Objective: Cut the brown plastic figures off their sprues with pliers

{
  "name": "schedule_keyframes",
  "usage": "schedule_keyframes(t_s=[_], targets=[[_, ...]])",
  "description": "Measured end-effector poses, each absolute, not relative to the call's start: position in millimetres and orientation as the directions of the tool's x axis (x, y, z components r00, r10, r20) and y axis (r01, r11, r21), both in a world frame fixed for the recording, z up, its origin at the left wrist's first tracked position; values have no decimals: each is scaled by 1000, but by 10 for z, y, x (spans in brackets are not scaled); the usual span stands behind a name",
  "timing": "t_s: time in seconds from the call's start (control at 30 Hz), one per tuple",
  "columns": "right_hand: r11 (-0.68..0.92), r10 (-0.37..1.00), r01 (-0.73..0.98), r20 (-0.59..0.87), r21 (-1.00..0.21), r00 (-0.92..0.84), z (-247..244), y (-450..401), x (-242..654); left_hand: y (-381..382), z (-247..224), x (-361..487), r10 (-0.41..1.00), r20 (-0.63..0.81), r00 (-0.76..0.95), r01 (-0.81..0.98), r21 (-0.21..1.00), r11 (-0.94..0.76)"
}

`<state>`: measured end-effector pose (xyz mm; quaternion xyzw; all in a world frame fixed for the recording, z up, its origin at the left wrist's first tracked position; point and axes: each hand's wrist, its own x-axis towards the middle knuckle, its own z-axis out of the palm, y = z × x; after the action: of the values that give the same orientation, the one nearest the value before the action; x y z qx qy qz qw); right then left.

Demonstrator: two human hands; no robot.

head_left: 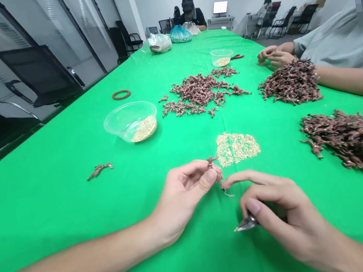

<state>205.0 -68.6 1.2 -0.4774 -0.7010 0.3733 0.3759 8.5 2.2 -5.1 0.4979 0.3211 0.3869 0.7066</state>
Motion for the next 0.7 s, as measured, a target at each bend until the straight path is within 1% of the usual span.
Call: schedule_keyframes(t_s=[0.13,0.27,0.4,0.7], targets=[[235,953,347,144,-908,-266,38,-689,1965,11,-34,90,846,-51,531,-216,957,193],[213,945,285,123,-935,-302,57,-685,1902,5,-19,98,854,-45,519,-187,968,165],[197,951,311,104,-930,-291,45,-695,1919,5,-22,98,851,-54,522,-181,968,173],[211,952,321,120,-923,-282,31,-696,1948,8,-26,95,865,-93,492,-182,961,207]])
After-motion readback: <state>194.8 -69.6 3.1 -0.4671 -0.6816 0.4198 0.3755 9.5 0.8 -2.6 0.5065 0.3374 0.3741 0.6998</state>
